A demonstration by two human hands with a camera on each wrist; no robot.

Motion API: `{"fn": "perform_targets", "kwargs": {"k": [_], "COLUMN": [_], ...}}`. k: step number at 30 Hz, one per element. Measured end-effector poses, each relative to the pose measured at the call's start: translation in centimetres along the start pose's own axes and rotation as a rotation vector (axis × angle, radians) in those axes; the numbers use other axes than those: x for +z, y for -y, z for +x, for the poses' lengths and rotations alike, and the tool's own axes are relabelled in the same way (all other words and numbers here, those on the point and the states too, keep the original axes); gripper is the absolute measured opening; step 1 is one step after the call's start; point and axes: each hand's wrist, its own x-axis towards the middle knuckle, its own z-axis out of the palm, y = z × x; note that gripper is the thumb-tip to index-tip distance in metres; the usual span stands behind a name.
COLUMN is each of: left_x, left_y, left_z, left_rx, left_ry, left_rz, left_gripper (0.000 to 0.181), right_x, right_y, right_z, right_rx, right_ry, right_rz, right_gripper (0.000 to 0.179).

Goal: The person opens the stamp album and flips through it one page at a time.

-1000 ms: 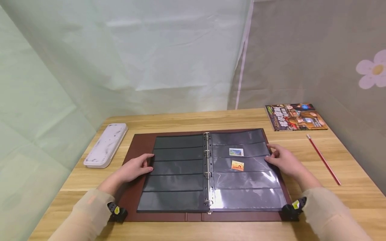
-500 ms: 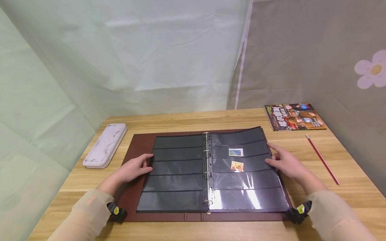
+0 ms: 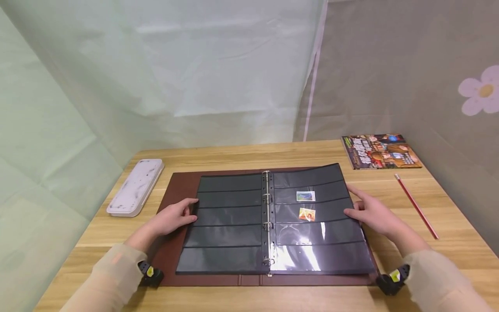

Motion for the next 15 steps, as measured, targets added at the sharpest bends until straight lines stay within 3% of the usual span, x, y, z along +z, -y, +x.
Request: {"fn": "perform_targets", "kwargs": {"k": [15], "left_x": [0.0], "left_y": [0.0], "left_z": [0.0], "left_rx": [0.003], "left_ry": [-0.003], "left_rz": [0.003], "left_gripper": [0.054], "right_x": [-0.7], "right_y": [1.2], "right_z": [-0.6], "right_rx": [0.028], "right_ry": [0.037], "right_rz": [0.045], "right_gripper": [0.076]}}
